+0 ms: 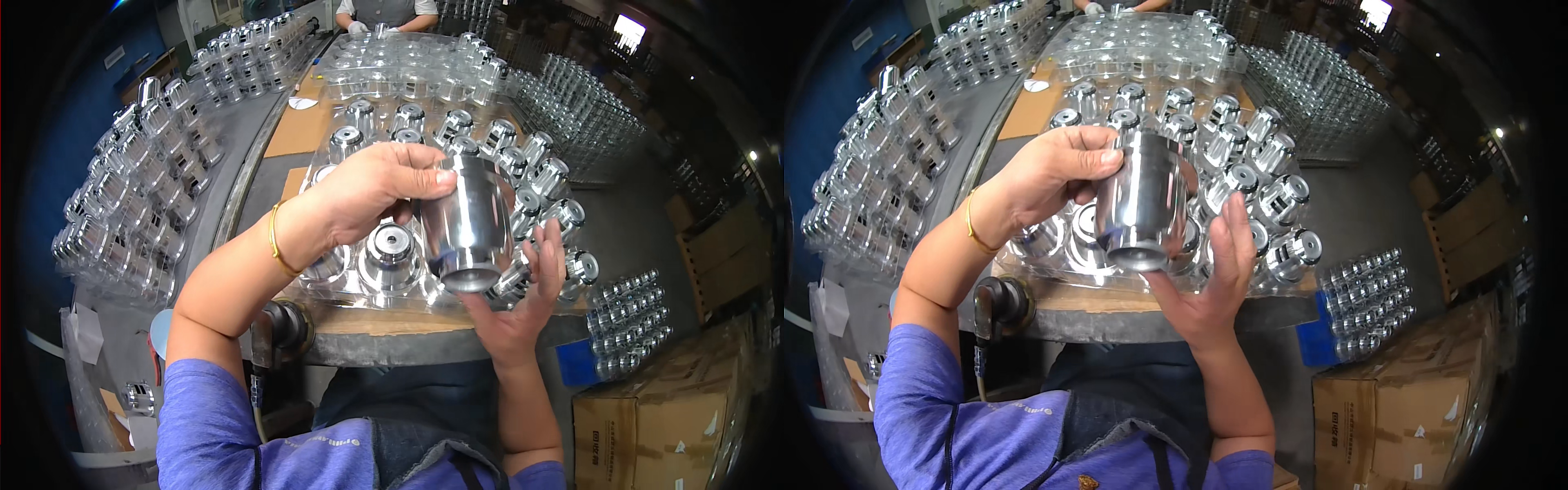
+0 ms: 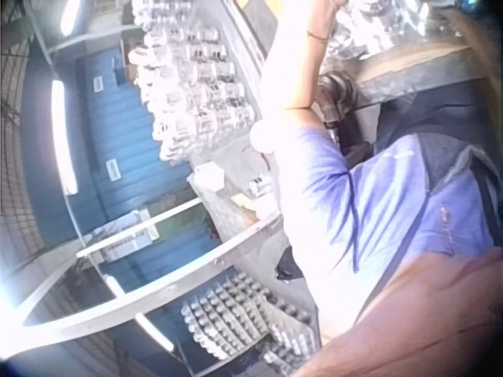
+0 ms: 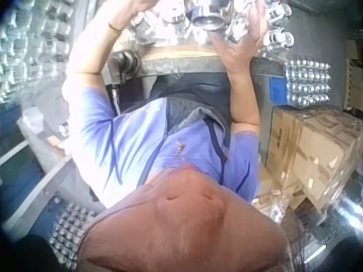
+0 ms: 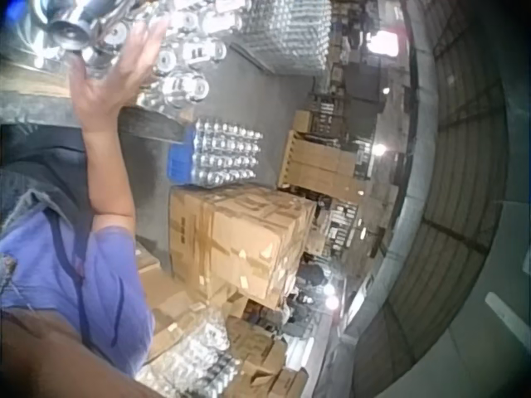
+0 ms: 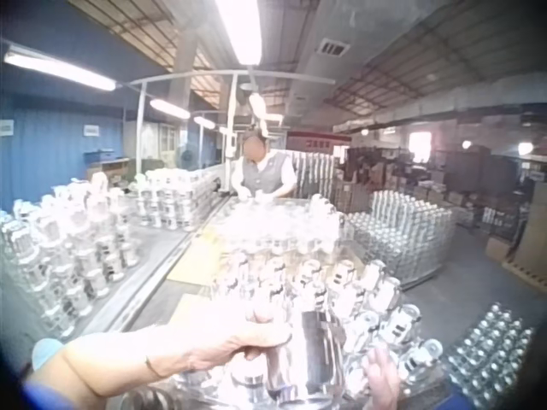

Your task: The person organizes machined metal parts by hand, taking them from cardboard boxes and arranging them in plastic trays.

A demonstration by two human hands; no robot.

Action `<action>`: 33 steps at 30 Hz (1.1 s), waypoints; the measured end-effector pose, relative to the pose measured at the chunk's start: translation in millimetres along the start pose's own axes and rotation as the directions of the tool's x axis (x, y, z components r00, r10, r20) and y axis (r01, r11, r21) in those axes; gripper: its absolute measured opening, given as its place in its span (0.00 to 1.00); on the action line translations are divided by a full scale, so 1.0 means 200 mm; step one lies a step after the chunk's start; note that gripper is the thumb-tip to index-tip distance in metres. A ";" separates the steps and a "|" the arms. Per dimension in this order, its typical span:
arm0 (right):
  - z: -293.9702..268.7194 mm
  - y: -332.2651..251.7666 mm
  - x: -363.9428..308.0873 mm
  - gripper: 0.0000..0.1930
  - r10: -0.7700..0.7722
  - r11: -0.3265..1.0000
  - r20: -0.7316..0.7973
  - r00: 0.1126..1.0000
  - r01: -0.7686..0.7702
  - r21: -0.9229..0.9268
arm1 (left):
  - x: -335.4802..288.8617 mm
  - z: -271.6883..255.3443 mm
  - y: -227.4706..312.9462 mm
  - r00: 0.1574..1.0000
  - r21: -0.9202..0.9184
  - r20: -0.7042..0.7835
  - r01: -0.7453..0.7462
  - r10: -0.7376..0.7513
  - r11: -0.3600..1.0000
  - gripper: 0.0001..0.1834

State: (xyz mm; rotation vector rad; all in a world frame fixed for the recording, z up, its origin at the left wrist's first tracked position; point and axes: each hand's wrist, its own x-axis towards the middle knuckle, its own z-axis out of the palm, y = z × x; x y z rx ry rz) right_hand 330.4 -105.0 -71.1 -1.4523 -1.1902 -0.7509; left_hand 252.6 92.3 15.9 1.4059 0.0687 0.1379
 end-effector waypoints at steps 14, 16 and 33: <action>0.00 -0.19 0.06 0.46 0.152 0.869 0.168 0.974 -0.213 0.447 | -0.28 0.14 0.13 0.626 0.671 0.558 -0.727 0.545 0.148 0.34; -0.05 -0.27 0.09 0.48 0.446 0.251 0.478 0.756 -0.619 0.744 | -0.32 0.22 0.13 0.607 0.625 0.683 -0.774 0.406 0.107 0.32; -0.36 -0.47 0.10 0.40 0.600 0.007 0.477 0.642 -0.600 0.800 | -0.30 0.38 0.09 0.440 0.354 0.498 -0.890 0.747 0.289 0.46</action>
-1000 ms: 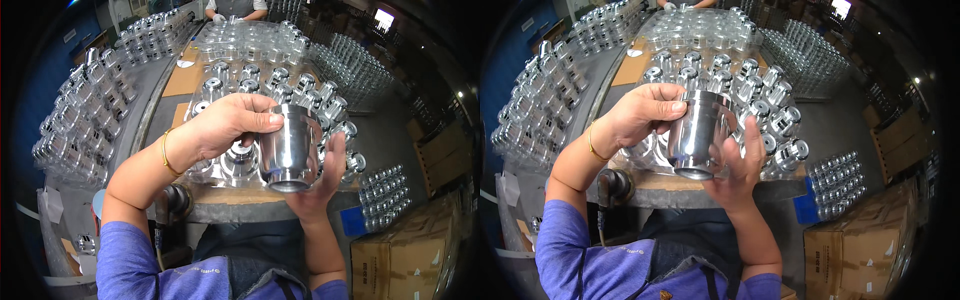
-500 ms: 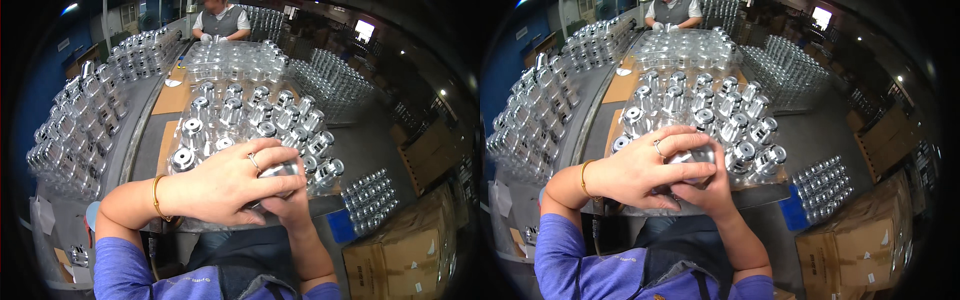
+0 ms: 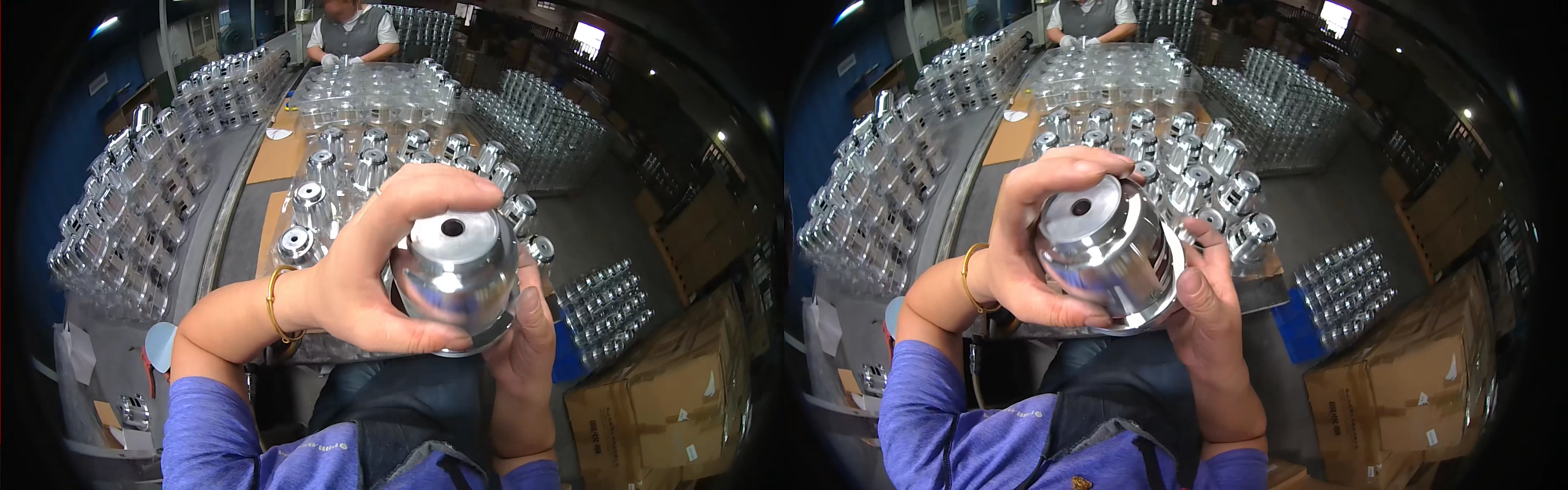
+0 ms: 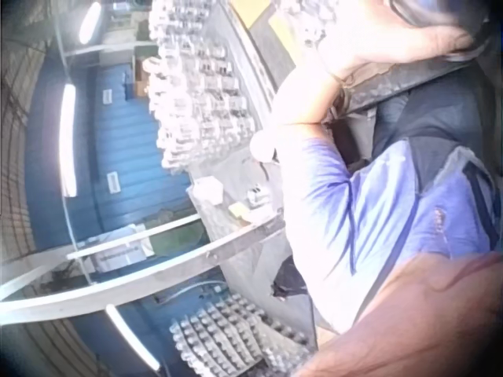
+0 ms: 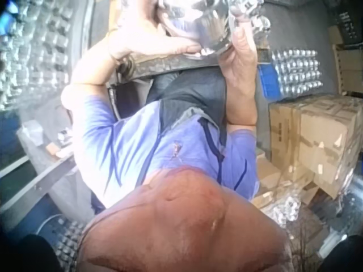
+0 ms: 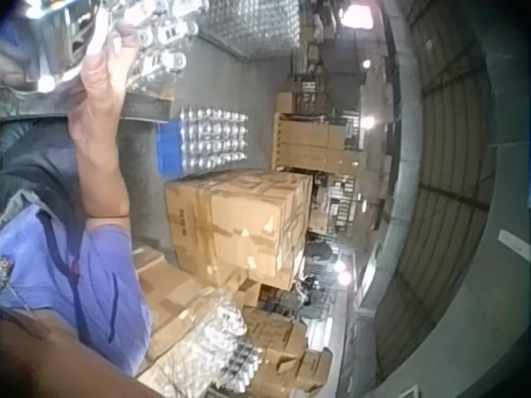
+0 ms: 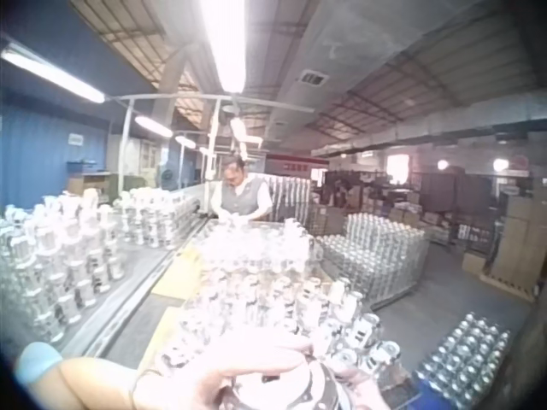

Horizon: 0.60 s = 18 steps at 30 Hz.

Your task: The person organizes machined metal parts by hand, taking them from cardboard boxes and arranging them in plastic trays.

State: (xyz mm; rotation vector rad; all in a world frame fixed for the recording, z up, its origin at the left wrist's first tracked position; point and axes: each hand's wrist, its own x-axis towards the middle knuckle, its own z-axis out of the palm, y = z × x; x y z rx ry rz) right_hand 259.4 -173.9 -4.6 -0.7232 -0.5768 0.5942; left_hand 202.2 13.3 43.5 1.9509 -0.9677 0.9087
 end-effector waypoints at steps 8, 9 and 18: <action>0.06 -0.03 -0.11 0.28 -0.290 0.950 -0.017 0.957 0.285 -0.128 | 0.00 0.06 0.06 1.000 -0.041 0.019 0.004 -0.004 0.999 0.52; 0.05 -0.03 -0.14 0.28 -0.289 0.950 -0.016 0.957 0.285 -0.126 | 0.01 0.07 0.06 0.997 -0.070 0.004 0.073 -0.072 0.995 0.53; 0.07 -0.01 -0.24 0.22 -0.577 0.399 0.295 0.761 0.578 -0.711 | 0.01 0.13 0.09 0.986 -0.271 -0.016 0.157 -0.167 0.950 0.49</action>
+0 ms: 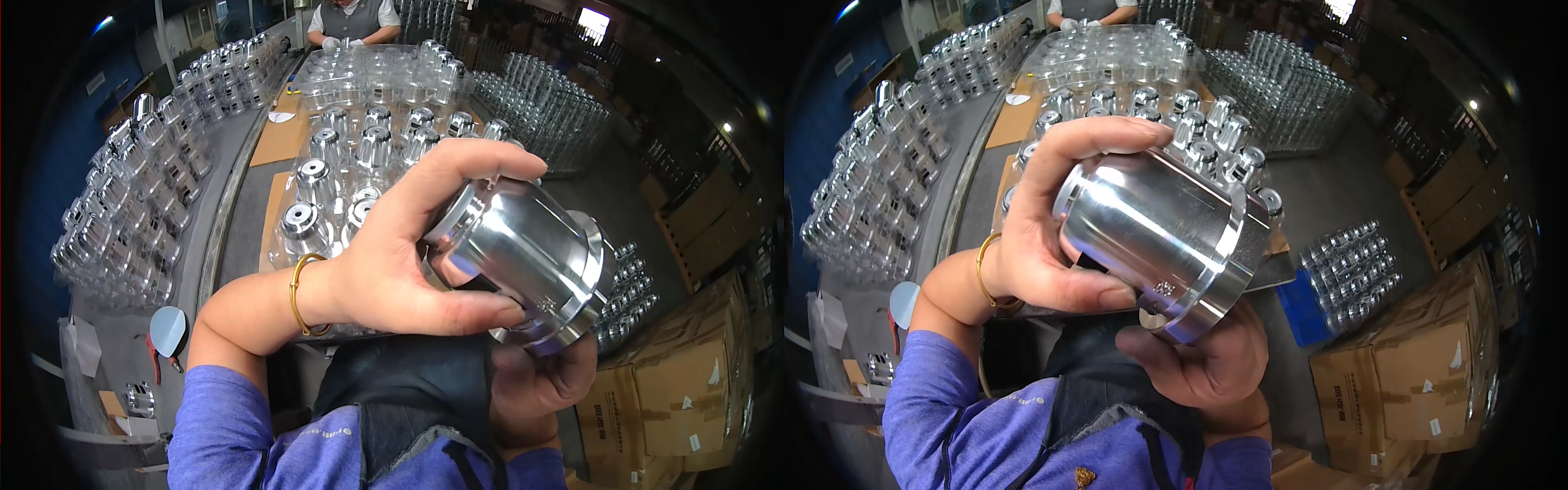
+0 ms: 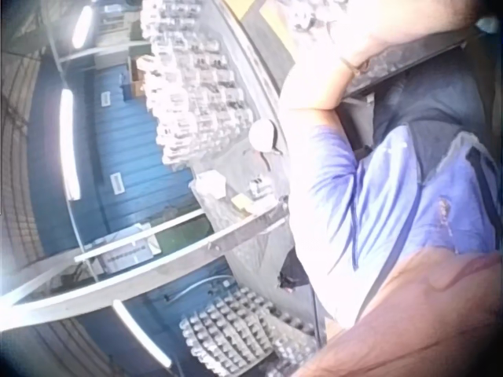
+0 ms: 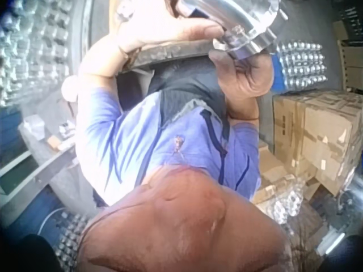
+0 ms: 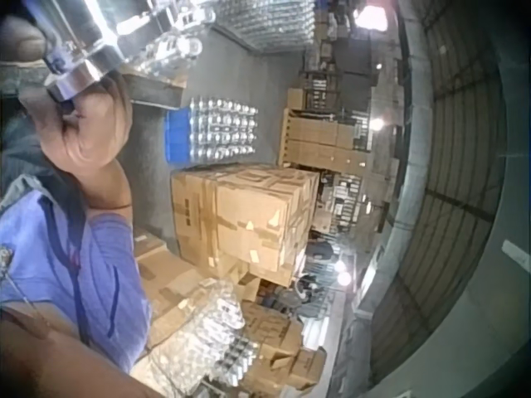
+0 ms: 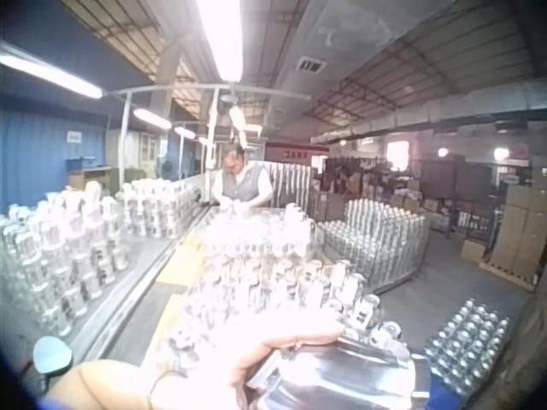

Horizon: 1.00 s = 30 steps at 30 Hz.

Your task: The person organizes machined metal parts by hand, taking them from cardboard boxes and arranging them in plastic trays.

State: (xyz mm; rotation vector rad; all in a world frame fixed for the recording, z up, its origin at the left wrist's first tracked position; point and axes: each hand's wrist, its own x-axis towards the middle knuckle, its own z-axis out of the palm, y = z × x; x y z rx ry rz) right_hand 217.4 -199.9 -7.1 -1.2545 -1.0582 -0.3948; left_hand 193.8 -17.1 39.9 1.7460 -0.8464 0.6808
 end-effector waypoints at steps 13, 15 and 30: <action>0.01 0.05 0.05 0.19 -0.136 0.875 0.201 0.970 0.213 -0.435 | 0.01 0.03 0.05 0.845 -0.446 -0.070 0.449 -0.530 0.774 0.46; 0.03 0.09 0.03 0.18 -0.131 0.934 0.085 0.988 0.152 -0.324 | 0.00 0.03 0.01 0.814 -0.539 -0.018 0.481 -0.580 0.691 0.42; 0.07 0.22 0.01 0.30 0.100 0.983 -0.028 0.995 -0.095 0.154 | -0.01 -0.05 -0.09 0.880 -0.439 0.043 0.442 -0.473 0.782 0.45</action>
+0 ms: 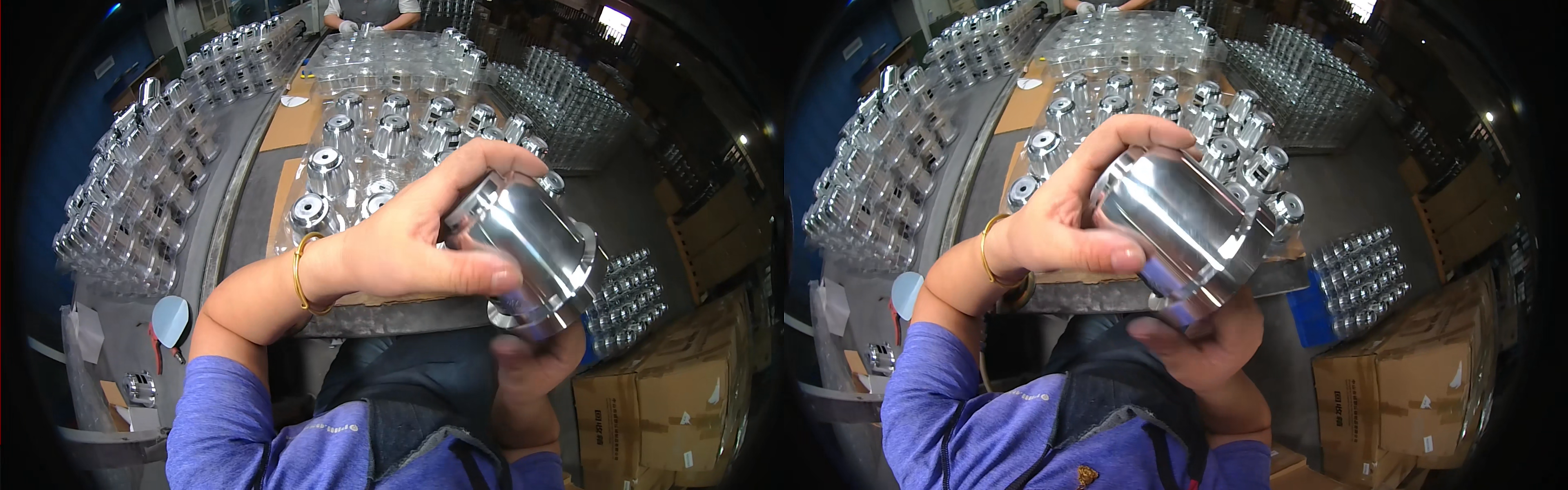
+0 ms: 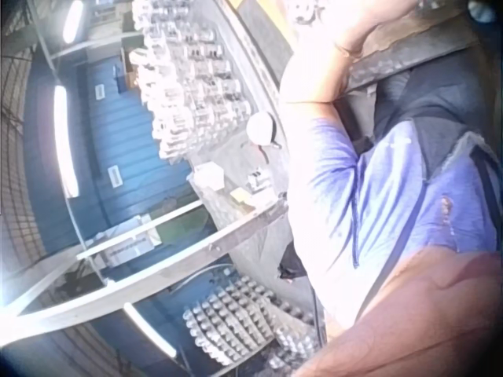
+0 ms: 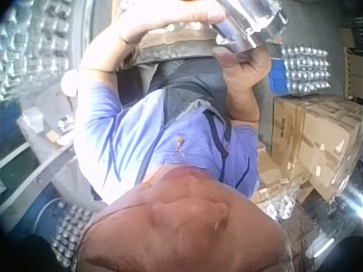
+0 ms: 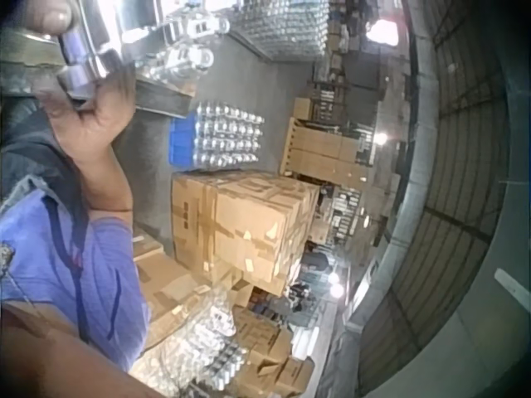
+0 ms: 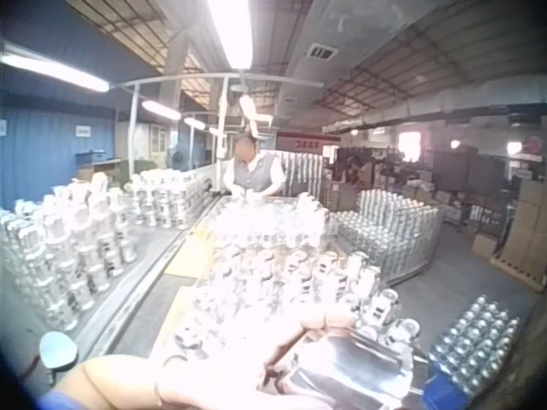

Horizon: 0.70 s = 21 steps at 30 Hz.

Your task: The person organizes machined metal parts by hand, taking them from cardboard boxes and arranging them in plastic trays.

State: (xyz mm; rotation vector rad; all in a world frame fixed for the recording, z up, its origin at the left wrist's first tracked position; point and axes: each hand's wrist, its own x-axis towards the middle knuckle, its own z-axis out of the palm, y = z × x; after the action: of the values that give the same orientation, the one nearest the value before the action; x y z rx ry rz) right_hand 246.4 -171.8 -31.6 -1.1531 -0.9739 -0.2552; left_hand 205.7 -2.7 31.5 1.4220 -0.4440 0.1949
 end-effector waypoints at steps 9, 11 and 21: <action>-0.03 0.00 0.00 0.26 0.121 0.993 0.069 0.990 -0.121 -0.004 | 0.00 -0.06 -0.04 0.949 0.370 0.083 -0.312 0.304 0.875 0.40; -0.04 0.04 0.00 0.24 -0.051 0.975 0.123 0.991 0.076 -0.208 | -0.01 -0.07 -0.02 0.935 0.436 0.090 -0.346 0.343 0.831 0.40; -0.06 0.32 -0.01 0.14 0.404 0.913 -0.068 0.912 -0.407 -0.030 | 0.09 -0.33 -0.05 0.935 0.747 -0.244 0.013 0.256 0.665 0.38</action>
State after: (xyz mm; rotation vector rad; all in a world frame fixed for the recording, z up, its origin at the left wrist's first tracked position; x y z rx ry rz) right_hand 291.8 -155.8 -75.5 -1.3507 -0.6570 0.0248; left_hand 237.7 58.1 23.1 2.1187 -0.1677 0.7957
